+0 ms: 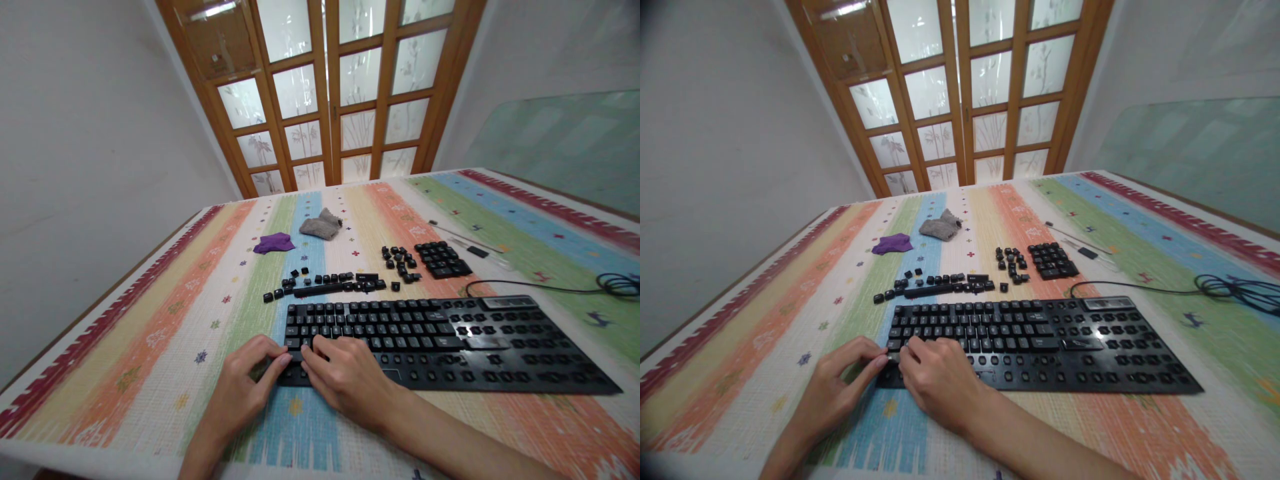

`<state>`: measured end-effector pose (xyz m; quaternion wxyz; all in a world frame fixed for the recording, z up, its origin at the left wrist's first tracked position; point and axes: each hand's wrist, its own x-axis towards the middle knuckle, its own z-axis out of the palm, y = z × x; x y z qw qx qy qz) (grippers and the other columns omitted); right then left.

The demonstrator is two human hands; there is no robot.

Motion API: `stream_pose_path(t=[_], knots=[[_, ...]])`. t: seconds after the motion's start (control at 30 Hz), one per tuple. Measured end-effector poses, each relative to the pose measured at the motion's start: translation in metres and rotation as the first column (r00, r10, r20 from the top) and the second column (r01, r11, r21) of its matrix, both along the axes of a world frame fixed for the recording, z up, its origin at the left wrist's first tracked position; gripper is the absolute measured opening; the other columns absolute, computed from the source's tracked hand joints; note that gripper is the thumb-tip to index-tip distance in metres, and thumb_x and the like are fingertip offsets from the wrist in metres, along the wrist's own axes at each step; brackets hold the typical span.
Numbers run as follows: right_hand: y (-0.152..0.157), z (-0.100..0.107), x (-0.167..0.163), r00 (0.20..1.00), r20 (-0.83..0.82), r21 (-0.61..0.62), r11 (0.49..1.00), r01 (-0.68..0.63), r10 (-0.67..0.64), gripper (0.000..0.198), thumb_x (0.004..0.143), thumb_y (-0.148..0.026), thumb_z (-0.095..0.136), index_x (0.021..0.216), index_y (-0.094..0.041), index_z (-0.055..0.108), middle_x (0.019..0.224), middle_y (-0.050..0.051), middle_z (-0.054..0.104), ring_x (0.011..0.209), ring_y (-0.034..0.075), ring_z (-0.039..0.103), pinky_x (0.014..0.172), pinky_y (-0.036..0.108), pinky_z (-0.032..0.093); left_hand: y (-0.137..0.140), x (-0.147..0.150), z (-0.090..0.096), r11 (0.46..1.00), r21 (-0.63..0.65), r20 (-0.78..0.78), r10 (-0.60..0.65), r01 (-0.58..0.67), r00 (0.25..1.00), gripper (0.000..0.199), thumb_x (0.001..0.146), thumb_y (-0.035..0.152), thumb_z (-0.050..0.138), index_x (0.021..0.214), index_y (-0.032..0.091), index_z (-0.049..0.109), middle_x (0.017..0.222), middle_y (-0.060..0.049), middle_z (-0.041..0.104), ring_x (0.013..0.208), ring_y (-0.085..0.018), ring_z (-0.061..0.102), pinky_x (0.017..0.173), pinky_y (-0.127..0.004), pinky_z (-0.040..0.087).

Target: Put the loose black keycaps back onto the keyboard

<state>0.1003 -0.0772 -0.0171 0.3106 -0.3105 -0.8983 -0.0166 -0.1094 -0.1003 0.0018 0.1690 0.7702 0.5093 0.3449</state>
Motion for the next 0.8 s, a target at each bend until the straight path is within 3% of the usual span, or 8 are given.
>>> stream_pose_path(t=[0.2,0.37,0.6,0.8], knots=[[0.001,-0.001,-0.001,0.999,-0.017,0.058,0.998,-0.029,0.03,0.014,0.098,-0.015,0.049,0.096,-0.014,0.063,0.077,0.001,0.063,0.056,0.015,0.052,0.053,0.032,0.029,0.002,0.0,0.001,0.993,-0.077,0.038,0.089,-0.086,0.995,0.015,0.09,0.033,0.062,0.096,0.021,0.069,0.078,0.0,0.07,0.068,-0.016,0.064,0.065,-0.025,0.051],[0.0,0.002,-0.001,0.998,-0.034,0.064,0.997,-0.041,0.043,0.011,0.094,-0.014,0.054,0.096,-0.017,0.064,0.075,0.0,0.061,0.054,0.014,0.049,0.053,0.03,0.027,0.004,0.0,-0.001,0.982,-0.166,0.017,0.1,-0.096,0.995,0.019,0.091,0.036,0.059,0.083,0.02,0.066,0.075,-0.001,0.066,0.066,-0.016,0.061,0.062,-0.027,0.047],[-0.006,0.004,-0.005,0.998,-0.062,-0.097,0.995,-0.014,0.008,0.011,0.093,-0.024,0.056,0.088,-0.02,0.065,0.077,0.001,0.06,0.06,0.015,0.054,0.054,0.029,0.029,0.005,0.001,-0.005,0.97,-0.195,0.036,0.155,-0.145,0.987,0.016,0.086,0.035,0.06,0.091,0.02,0.063,0.072,0.0,0.062,0.064,-0.017,0.057,0.06,-0.026,0.046],[-0.007,-0.001,-0.007,1.0,-0.017,-0.121,0.993,-0.004,0.002,0.007,0.089,-0.024,0.059,0.086,-0.019,0.063,0.082,0.003,0.061,0.069,0.017,0.056,0.057,0.029,0.033,0.009,0.001,-0.01,0.976,-0.183,0.058,0.129,-0.117,0.99,0.014,0.084,0.03,0.062,0.092,0.019,0.062,0.074,-0.002,0.064,0.065,-0.017,0.058,0.061,-0.027,0.048]])
